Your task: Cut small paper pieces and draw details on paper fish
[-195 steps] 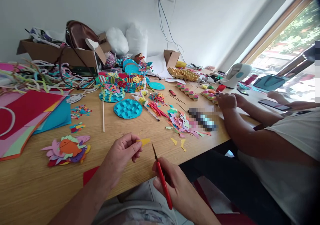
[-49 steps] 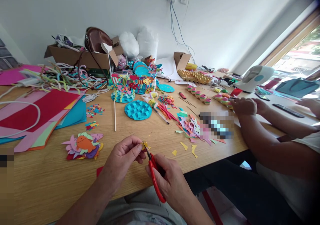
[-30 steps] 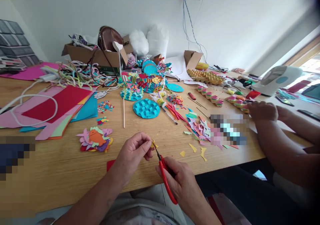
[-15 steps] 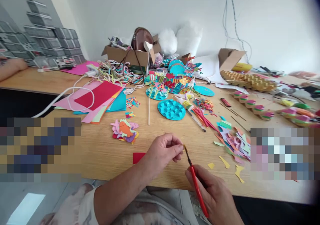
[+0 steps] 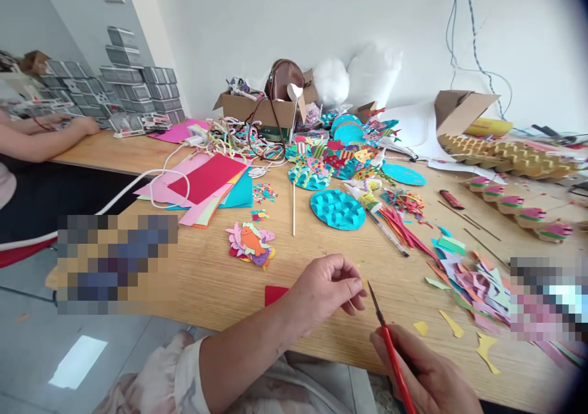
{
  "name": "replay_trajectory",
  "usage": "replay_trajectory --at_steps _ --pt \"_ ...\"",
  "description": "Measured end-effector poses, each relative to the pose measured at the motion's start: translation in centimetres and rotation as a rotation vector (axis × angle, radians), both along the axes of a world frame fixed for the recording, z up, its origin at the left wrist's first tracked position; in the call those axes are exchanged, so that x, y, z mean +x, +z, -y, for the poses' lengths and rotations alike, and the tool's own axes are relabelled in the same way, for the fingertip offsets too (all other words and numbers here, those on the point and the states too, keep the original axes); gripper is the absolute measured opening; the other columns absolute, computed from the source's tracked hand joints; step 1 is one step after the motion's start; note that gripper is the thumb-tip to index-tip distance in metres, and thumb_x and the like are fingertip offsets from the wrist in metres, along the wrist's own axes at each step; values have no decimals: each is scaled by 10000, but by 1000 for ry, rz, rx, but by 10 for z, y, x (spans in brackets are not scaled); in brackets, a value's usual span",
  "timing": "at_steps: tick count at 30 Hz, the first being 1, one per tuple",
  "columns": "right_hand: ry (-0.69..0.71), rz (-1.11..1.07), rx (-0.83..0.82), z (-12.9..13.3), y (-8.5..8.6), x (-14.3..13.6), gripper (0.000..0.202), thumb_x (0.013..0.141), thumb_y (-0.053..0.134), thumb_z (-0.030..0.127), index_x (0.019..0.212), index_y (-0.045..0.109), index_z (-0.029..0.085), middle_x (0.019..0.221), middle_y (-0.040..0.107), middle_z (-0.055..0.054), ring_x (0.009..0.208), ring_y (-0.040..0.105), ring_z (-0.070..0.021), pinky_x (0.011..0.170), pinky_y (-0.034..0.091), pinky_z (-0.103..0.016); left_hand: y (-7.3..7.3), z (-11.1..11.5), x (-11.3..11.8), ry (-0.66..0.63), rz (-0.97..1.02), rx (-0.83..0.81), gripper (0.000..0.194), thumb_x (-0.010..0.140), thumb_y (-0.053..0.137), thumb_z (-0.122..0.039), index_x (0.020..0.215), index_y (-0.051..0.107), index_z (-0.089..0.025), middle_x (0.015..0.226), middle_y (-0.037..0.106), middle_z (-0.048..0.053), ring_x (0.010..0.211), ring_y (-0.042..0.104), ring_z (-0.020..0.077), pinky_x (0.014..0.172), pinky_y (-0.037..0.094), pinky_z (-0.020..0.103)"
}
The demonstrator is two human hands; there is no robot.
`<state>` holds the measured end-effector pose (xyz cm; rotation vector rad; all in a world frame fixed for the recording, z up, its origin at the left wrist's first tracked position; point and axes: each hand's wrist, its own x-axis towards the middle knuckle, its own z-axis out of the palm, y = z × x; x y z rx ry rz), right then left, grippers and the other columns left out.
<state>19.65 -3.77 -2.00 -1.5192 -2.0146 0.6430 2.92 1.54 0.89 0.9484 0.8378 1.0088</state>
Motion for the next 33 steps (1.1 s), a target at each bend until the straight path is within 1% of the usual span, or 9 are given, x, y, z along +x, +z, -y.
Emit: replay_trajectory --at_steps 4,10,16,20,27,30,33 --pt "29 -12 -13 1 0 0 351 873 407 439 622 491 207 493 481 35 445 450 -107 429 349 -181 2 1 0 -17 -1 -13 216 640 616 -344 685 495 -172 610 591 -10 490 535 87 483 412 216" --pt "24 -33 -134 3 12 -8 361 900 340 431 622 387 206 529 430 41 499 416 -110 471 318 -203 4 0 -3 50 -44 0 150 649 637 -270 702 547 -162 579 591 -26 509 524 85 505 407 208" --pt "28 -58 -194 3 19 -10 330 896 357 409 638 362 204 561 420 46 520 385 -107 491 286 -220 1 0 -6 35 -64 25 109 689 633 -247 693 572 -157 577 585 -31 527 510 80 520 397 200" --pt "13 -53 -173 3 21 -11 290 882 403 367 644 372 202 577 440 43 531 396 -109 498 285 -223 1 1 -6 22 -36 2 122 691 649 -253 706 571 -161 590 592 -27 536 513 82 513 387 193" --pt "6 -26 -94 -1 28 -17 207 852 428 255 656 389 200 583 445 42 530 390 -107 500 271 -219 4 5 -5 -16 39 -59 139 696 676 -251 700 570 -161 607 605 -27 539 521 77 503 373 180" --pt "-4 -19 -83 -3 27 -18 195 846 446 265 667 406 199 586 457 38 528 397 -109 501 265 -219 3 6 -5 -25 74 -86 137 709 677 -254 719 574 -164 621 610 -27 548 527 77 508 375 180" --pt "-21 -4 -69 -4 27 -19 203 846 457 281 668 401 201 591 465 34 535 408 -112 507 270 -219 2 7 -5 -2 92 -97 136 712 683 -254 735 581 -167 621 599 -33 541 511 70 507 369 179"
